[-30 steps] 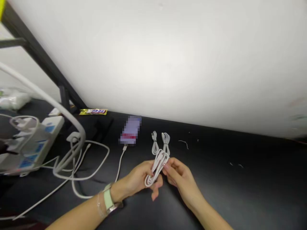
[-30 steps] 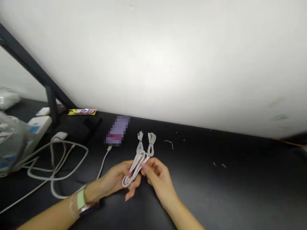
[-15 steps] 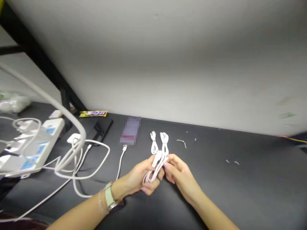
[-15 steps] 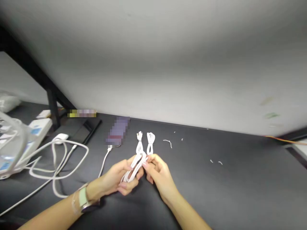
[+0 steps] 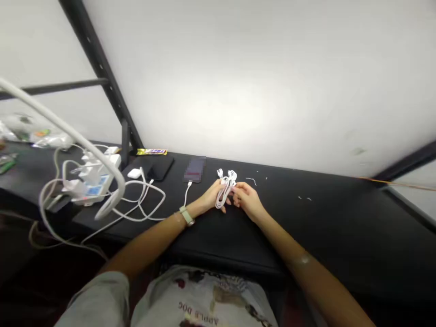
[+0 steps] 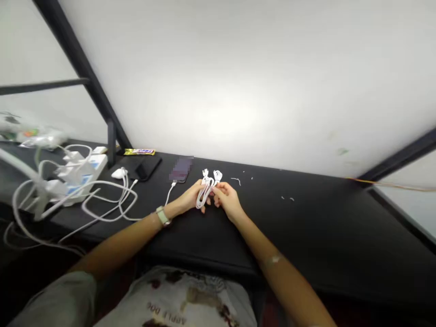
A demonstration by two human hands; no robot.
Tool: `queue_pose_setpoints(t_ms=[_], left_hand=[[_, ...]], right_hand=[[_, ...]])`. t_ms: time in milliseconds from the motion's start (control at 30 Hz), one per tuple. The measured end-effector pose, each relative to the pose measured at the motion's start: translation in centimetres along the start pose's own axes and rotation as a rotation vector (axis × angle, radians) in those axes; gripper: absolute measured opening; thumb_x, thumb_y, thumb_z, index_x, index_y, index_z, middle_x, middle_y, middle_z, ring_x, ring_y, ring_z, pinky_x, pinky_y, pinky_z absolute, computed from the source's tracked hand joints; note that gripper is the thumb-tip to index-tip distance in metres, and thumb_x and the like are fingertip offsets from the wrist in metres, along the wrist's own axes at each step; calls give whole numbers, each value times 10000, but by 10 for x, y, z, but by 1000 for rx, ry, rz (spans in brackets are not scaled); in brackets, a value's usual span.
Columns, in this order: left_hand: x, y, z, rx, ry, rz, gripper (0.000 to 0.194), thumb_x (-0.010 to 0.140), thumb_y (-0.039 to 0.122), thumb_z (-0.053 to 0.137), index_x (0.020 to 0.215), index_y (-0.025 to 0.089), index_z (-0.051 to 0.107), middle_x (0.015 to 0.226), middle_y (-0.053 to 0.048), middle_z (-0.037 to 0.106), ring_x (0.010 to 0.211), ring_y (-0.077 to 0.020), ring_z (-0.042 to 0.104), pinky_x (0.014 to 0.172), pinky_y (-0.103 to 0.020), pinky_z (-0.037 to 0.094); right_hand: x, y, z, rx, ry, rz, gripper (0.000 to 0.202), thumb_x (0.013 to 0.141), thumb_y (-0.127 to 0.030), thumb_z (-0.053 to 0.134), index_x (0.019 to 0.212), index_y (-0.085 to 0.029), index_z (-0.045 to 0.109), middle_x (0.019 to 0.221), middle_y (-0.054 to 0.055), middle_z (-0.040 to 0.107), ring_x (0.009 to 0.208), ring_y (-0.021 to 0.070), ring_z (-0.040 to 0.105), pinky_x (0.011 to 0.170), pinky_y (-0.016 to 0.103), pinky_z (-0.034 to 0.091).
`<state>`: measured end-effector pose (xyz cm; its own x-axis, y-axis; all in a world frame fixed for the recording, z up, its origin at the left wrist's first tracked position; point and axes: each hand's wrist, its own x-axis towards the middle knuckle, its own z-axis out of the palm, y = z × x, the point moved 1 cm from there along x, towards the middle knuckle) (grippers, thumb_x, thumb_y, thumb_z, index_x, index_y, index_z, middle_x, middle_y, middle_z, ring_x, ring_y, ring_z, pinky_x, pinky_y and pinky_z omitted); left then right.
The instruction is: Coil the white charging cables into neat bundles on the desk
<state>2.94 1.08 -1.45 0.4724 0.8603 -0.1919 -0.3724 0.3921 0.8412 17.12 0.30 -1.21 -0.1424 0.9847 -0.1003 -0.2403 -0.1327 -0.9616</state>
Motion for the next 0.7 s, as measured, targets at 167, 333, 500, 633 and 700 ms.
queue_pose_setpoints(t_ms=[167, 333, 500, 633, 700], left_hand=[[-13, 7, 3, 76, -46, 26, 383, 677, 174, 617, 1034, 164, 480, 776, -31, 637, 595, -172, 654, 517, -295, 545], [-7, 3, -5, 161, -114, 16, 400, 611, 138, 627, 1004, 127, 551, 840, -92, 678, 668, -224, 681, 635, -392, 548], [-5, -2, -10, 166, -135, 14, 370, 662, 207, 665, 1013, 117, 589, 901, -114, 694, 725, -220, 689, 715, -374, 529], [-6, -3, -8, 205, -174, 20, 396, 653, 209, 748, 1008, 112, 602, 873, -102, 705, 720, -198, 682, 699, -331, 522], [-7, -3, -6, 223, -196, 31, 390, 632, 177, 774, 977, 105, 609, 867, -100, 708, 726, -183, 678, 695, -299, 515]], right_hand=[[-7, -2, 0, -92, 4, -111, 187, 897, -285, 567, 803, -124, 552, 555, -89, 472, 360, 17, 379, 332, 131, 322], [5, 6, -8, -150, -56, -177, 191, 883, -285, 590, 789, -123, 551, 526, -101, 456, 338, 10, 357, 318, 124, 302], [8, 11, -12, -158, -43, -159, 183, 875, -282, 598, 792, -125, 553, 523, -101, 461, 340, 12, 364, 321, 127, 297], [5, 6, -10, -172, -43, -171, 274, 762, -369, 700, 742, -139, 552, 476, -103, 472, 325, 18, 352, 320, 144, 285], [1, 3, -7, -180, -48, -184, 356, 652, -443, 759, 702, -153, 559, 444, -89, 482, 323, 26, 351, 310, 157, 260]])
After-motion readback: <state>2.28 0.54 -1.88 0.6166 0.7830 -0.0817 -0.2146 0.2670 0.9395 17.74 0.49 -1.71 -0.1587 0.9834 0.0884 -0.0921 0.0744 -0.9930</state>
